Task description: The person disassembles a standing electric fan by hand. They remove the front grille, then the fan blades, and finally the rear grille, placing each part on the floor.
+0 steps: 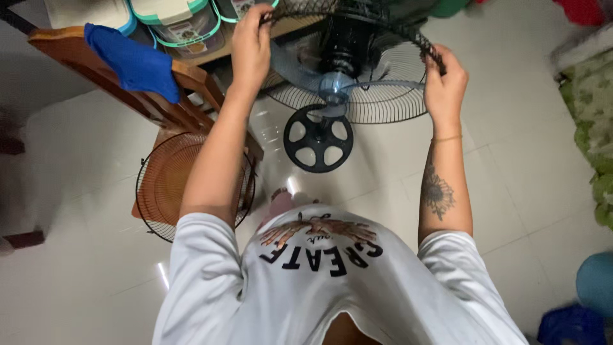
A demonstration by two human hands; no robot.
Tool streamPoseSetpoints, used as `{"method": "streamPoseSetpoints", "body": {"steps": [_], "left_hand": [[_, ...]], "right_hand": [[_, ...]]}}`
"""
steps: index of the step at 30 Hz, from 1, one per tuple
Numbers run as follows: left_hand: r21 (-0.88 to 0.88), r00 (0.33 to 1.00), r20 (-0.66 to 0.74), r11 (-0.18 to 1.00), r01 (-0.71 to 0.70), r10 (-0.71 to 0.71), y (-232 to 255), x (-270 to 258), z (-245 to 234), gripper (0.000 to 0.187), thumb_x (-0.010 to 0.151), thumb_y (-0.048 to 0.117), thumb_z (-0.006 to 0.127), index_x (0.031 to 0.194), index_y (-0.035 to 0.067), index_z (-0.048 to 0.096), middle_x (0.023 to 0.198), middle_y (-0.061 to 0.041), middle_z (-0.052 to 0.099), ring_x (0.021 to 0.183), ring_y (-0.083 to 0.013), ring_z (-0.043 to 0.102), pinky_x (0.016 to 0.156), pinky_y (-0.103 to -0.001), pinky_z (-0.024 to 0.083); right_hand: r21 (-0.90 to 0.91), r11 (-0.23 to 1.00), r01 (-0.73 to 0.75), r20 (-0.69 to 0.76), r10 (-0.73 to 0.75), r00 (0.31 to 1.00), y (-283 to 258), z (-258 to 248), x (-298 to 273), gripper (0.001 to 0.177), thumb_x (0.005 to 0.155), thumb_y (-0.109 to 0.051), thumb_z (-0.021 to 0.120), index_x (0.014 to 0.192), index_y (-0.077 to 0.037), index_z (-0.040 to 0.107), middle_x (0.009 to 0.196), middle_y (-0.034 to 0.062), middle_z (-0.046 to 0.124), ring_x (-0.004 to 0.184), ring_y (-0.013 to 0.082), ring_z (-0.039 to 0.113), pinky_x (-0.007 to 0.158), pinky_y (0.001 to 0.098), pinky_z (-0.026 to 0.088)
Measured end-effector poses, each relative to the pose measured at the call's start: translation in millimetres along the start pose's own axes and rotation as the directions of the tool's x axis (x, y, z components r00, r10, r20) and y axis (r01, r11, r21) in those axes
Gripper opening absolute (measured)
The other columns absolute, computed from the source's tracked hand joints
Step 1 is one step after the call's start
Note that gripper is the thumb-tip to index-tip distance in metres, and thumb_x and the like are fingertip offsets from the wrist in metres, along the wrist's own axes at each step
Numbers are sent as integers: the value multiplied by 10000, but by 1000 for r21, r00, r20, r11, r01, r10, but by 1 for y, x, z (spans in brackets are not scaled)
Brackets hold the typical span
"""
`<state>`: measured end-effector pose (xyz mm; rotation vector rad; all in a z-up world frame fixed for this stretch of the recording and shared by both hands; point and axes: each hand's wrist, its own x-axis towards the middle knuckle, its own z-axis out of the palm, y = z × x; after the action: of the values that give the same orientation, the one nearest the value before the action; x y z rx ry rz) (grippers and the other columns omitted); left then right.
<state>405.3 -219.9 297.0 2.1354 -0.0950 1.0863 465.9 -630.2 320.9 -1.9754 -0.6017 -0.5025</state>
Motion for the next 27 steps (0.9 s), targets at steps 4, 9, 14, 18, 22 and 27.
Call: {"method": "streamPoseSetpoints", "body": {"steps": [4, 9, 14, 18, 22, 27], "left_hand": [[16, 999, 9, 999, -36, 36, -2, 12, 3, 193, 1069, 57, 597, 1255, 102, 618, 1129, -154, 702, 1067, -371, 677, 906, -445, 541], [-8, 999, 53, 1000, 12, -12, -12, 29, -4, 183, 1051, 65, 609, 1232, 89, 623, 1111, -165, 713, 1036, -384, 689, 858, -445, 540], [-65, 995, 92, 998, -17, 23, -22, 41, -13, 169, 1037, 52, 616, 1204, 79, 616, 1100, -174, 718, 1027, -398, 689, 857, -442, 540], [-81, 990, 129, 996, -42, 52, -31, 46, -6, 161, 1050, 61, 624, 1209, 77, 611, 1117, -171, 714, 1039, -404, 681, 866, -443, 541], [-118, 993, 105, 992, -41, 53, -44, 55, 6, 154, 1052, 57, 608, 1204, 78, 603, 1109, -168, 704, 1027, -381, 693, 870, -432, 549], [-56, 992, 75, 994, -96, 100, -57, 60, 14, 182, 1045, 51, 618, 1224, 78, 608, 1139, -166, 691, 1086, -390, 646, 922, -457, 505]], "right_hand": [[25, 998, -49, -4, 49, 999, -9, 2, 9, 147, 1086, -41, 633, 1194, 39, 691, 1013, 80, 752, 916, 119, 673, 841, 282, 540], [-61, 992, -115, -16, 114, 993, -34, 12, 11, 128, 1082, -61, 640, 1154, 33, 691, 923, 83, 720, 826, 117, 623, 775, 277, 518], [-116, 982, -147, -23, 146, 989, -52, 20, 10, 128, 1064, -49, 630, 1141, 26, 700, 891, 109, 713, 800, 134, 625, 761, 285, 514], [-95, 987, -132, -41, 128, 991, -55, 22, 13, 118, 1076, -56, 629, 1138, 29, 683, 940, 102, 746, 855, 136, 687, 789, 289, 533], [-123, 983, -134, -43, 129, 991, -63, 23, 7, 129, 1054, -51, 637, 1144, 34, 674, 952, 131, 735, 875, 191, 696, 814, 315, 534], [-204, 972, -116, -74, 103, 992, -77, 31, -6, 129, 1042, -44, 646, 1137, 37, 677, 976, 182, 701, 867, 270, 673, 816, 351, 524]]}}
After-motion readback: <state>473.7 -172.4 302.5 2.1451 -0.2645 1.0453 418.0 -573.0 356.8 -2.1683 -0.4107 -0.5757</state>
